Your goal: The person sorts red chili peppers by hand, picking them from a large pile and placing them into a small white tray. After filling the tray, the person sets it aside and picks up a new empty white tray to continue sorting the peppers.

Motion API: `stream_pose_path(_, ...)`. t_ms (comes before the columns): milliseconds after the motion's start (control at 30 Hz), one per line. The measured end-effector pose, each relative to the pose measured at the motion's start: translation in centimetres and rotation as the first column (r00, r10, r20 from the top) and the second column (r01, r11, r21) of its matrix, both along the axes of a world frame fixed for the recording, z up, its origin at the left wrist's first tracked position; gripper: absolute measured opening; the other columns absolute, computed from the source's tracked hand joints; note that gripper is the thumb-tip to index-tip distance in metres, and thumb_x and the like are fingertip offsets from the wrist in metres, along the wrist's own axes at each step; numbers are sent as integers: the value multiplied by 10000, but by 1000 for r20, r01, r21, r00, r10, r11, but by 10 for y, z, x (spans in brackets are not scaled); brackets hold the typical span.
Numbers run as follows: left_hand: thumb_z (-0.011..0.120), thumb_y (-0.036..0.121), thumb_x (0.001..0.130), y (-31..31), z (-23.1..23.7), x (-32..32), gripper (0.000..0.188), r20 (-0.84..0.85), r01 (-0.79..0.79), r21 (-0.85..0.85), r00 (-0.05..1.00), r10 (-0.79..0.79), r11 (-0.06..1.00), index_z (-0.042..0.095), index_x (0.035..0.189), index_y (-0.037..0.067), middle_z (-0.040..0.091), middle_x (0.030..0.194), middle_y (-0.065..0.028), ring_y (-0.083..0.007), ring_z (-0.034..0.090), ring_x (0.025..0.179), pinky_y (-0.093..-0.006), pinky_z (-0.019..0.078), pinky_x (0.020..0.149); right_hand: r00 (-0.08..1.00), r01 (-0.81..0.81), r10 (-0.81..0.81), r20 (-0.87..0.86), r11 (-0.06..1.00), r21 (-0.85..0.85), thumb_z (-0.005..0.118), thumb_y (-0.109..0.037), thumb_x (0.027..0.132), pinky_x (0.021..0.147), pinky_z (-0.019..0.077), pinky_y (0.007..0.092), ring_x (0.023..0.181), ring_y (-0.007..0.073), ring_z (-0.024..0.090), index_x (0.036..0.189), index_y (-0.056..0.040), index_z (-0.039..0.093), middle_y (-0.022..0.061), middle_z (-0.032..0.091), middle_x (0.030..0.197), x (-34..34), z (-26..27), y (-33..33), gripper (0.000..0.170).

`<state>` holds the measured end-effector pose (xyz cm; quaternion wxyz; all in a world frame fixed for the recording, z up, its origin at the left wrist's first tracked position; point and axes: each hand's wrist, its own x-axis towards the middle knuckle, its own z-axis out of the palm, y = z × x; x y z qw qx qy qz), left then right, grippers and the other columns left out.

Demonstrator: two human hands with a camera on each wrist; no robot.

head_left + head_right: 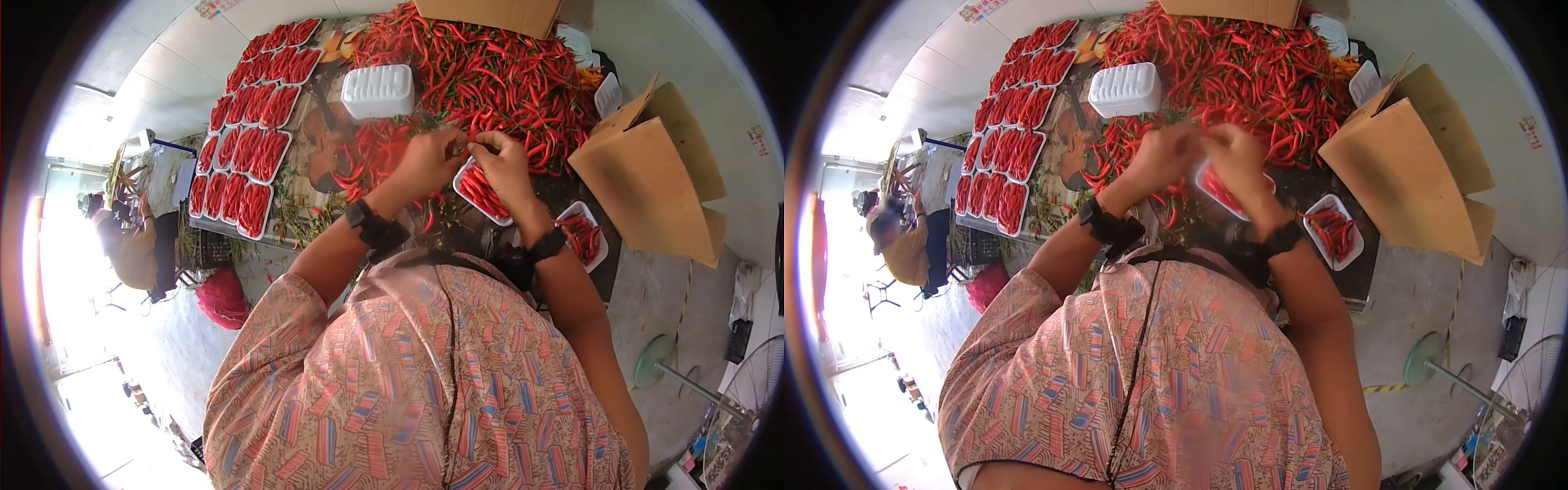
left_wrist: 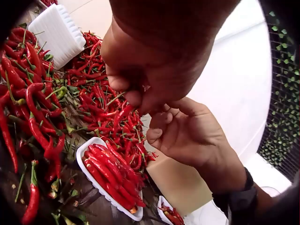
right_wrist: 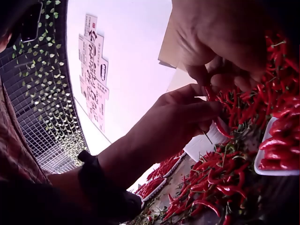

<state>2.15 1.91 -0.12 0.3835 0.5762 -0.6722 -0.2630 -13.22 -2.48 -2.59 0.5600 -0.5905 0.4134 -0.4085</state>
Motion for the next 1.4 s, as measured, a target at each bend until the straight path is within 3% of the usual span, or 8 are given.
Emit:
stream_pose_path(133, 697, 50, 715, -7, -1, -1, 230, -33, -53, 63, 998, 55, 997, 622, 932, 33, 624, 717, -110, -182, 618, 637, -322, 476, 578, 979, 35, -78, -190, 976, -217, 640, -134, 781, 694, 503, 313, 756, 161, 649, 980, 10, 620, 112, 678, 820, 3, 7, 6, 247)
stream_pose_path(367, 678, 54, 751, -23, -11, 16, 246, -43, -189, 206, 978, 202, 960, 645, 996, 48, 667, 779, -99, -189, 663, 724, -305, 521, 645, 999, 36, -42, -25, 975, -221, 615, -152, 814, 706, 502, 310, 773, 171, 653, 957, 7, 612, 105, 677, 822, -1, 28, 12, 214)
stream_pose_path(433, 669, 64, 765, -32, -27, 28, 242, -23, -192, 228, 979, 202, 955, 649, 1006, 50, 672, 799, -101, -201, 668, 751, -312, 528, 666, 998, -64, 62, -23, 989, -131, 565, -47, 881, 582, 414, 192, 657, 16, 504, 951, 25, 582, -13, 601, 780, -14, 25, 4, 102)
stream_pose_path(500, 651, 95, 789, -40, -45, 37, 223, 353, -68, -462, 901, 253, 884, 655, 1007, 47, 676, 815, -102, -202, 669, 785, -318, 532, 704, 990, -125, 120, -76, 990, -69, 553, -53, 885, 594, 420, 200, 669, 29, 514, 972, 38, 595, 5, 617, 813, -30, 20, -2, 133)
stream_pose_path(600, 648, 121, 795, -29, -21, 17, 222, -85, 42, -204, 994, -61, 978, 660, 1004, 46, 675, 812, -109, -192, 664, 778, -308, 523, 709, 947, -203, 167, -273, 973, -110, 547, -58, 882, 620, 442, 215, 686, 52, 550, 1022, 40, 608, 32, 638, 817, -40, 5, -4, 181)
stream_pose_path(733, 660, 115, 790, -22, -18, 7, 221, 29, 352, 3, 936, -351, 936, 656, 994, 31, 671, 807, -105, -165, 645, 733, -295, 502, 667, 899, -218, 184, -397, 975, -41, 564, -67, 860, 685, 476, 250, 746, 90, 602, 1023, 39, 629, 75, 661, 816, -49, 4, 1, 205)
stream_pose_path(1100, 648, 54, 759, -24, -33, -13, 109, 41, 342, -45, 939, -341, 939, 666, 861, 19, 657, 787, -117, -211, 645, 718, -321, 502, 648, 858, -219, 176, -482, 975, -35, 642, -96, 799, 684, 488, 270, 750, 110, 623, 978, 30, 654, 108, 689, 853, -71, -6, 5, 218)
stream_pose_path(1400, 632, 50, 703, -25, -48, -18, 76, 204, 334, -151, 932, -301, 931, 640, 778, 43, 640, 795, -115, -286, 621, 775, -375, 498, 701, 710, -290, 63, -701, 934, -210, 675, -103, 716, 666, 500, 332, 715, 255, 655, 826, -24, 672, 148, 655, 775, -76, -21, 5, 135)
